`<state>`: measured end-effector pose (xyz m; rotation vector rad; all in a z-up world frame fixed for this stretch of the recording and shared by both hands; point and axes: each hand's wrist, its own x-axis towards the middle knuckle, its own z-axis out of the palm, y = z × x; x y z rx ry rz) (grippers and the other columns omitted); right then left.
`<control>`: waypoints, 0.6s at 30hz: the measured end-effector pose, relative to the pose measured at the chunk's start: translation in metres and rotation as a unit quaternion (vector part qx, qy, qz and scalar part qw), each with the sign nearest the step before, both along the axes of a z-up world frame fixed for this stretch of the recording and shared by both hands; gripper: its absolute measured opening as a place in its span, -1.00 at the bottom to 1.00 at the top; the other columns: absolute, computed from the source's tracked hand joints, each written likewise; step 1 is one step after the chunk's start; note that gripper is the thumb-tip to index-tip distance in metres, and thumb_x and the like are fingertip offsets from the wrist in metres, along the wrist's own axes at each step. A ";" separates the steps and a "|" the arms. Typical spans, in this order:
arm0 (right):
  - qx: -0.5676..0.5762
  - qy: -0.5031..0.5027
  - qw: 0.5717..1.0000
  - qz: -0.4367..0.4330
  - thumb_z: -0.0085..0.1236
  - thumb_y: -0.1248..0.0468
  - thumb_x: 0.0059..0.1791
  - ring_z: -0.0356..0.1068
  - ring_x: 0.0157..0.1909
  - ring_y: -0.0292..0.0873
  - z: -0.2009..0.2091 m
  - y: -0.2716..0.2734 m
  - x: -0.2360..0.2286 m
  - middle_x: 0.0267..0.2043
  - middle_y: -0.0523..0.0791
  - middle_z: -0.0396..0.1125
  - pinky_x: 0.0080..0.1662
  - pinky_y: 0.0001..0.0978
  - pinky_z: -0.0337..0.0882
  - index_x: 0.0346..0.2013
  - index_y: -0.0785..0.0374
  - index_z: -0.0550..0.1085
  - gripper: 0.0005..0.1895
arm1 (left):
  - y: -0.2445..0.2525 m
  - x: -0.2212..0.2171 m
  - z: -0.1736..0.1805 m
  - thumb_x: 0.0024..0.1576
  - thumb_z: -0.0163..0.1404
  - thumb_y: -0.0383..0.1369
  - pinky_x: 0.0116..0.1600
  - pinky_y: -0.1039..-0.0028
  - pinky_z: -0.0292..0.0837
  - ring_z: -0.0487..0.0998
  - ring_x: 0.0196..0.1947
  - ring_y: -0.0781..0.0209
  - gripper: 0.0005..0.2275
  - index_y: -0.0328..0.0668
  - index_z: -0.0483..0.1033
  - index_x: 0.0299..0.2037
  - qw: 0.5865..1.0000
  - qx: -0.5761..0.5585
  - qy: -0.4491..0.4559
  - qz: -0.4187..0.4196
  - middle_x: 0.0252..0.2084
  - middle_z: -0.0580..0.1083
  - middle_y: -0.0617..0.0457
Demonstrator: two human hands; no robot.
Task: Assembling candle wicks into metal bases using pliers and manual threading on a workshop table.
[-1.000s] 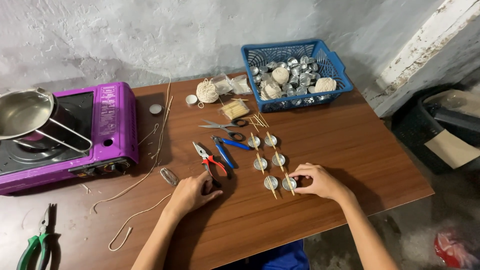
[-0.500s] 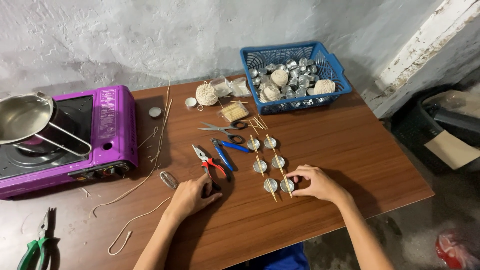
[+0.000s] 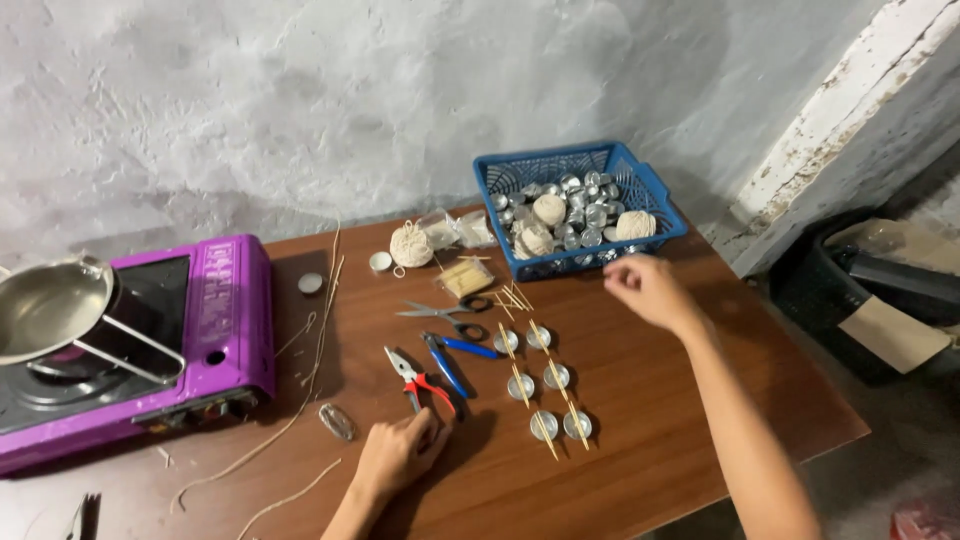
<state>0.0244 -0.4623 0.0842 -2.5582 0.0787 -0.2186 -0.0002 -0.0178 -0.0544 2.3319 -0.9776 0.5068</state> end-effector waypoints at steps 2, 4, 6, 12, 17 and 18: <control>-0.013 -0.013 1.000 -0.026 0.13 0.27 0.02 0.42 -0.21 -0.21 0.008 -0.007 0.037 -0.15 -0.15 0.51 -0.10 -0.35 0.47 -0.07 0.18 0.58 -0.79 | -0.001 0.002 -0.001 0.14 0.10 -0.23 -0.68 0.28 0.19 0.35 -0.77 0.12 -0.69 0.06 0.20 -0.54 1.000 0.006 -0.021 -0.004 -0.71 0.34 0.21; -0.027 -0.023 0.998 -0.052 0.10 0.27 0.03 0.40 -0.17 -0.15 0.007 -0.017 0.075 -0.13 -0.16 0.51 -0.08 -0.26 0.42 -0.09 0.16 0.61 -0.79 | -0.003 0.004 -0.003 0.14 0.09 -0.25 -0.71 0.29 0.17 0.36 -0.77 0.16 -0.70 0.05 0.21 -0.54 0.999 0.011 -0.041 -0.009 -0.69 0.32 0.21; -0.042 0.049 0.995 -0.075 0.16 0.26 0.01 0.53 -0.08 -0.12 -0.002 -0.029 0.114 -0.08 -0.10 0.55 0.00 -0.25 0.50 -0.14 0.24 0.63 -0.80 | -0.002 0.005 -0.005 0.14 0.09 -0.26 -0.73 0.30 0.11 0.28 -0.79 0.13 -0.70 0.07 0.22 -0.56 0.999 0.006 -0.040 -0.008 -0.70 0.32 0.22; -0.061 0.223 0.972 -0.043 0.41 0.26 -0.14 0.50 -0.03 -0.19 -0.021 -0.030 0.184 -0.03 -0.18 0.54 0.03 -0.34 0.40 -0.06 0.05 0.64 -0.65 | -0.004 0.010 -0.011 0.12 0.07 -0.30 -0.73 0.31 0.08 0.28 -0.81 0.12 -0.72 0.05 0.21 -0.56 0.999 0.011 -0.042 -0.002 -0.72 0.31 0.22; -0.140 0.267 0.951 -0.067 0.39 0.26 -0.10 0.43 0.11 0.05 -0.032 -0.012 0.196 0.14 0.04 0.40 0.05 -0.14 0.45 0.06 0.21 0.51 -0.56 | -0.004 0.010 -0.015 0.08 0.12 -0.24 -0.74 0.35 0.10 0.18 -0.81 0.17 -0.70 0.08 0.20 -0.57 1.000 0.007 -0.025 0.000 -0.74 0.29 0.26; -0.161 0.292 0.942 -0.050 0.32 0.29 -0.05 0.47 0.03 0.02 -0.035 -0.011 0.199 0.05 0.05 0.45 0.02 -0.17 0.48 0.03 0.33 0.49 -0.62 | -0.005 0.011 -0.018 0.06 0.14 -0.23 -0.74 0.36 0.10 0.14 -0.81 0.15 -0.69 0.11 0.20 -0.59 1.000 0.008 -0.020 0.011 -0.76 0.29 0.26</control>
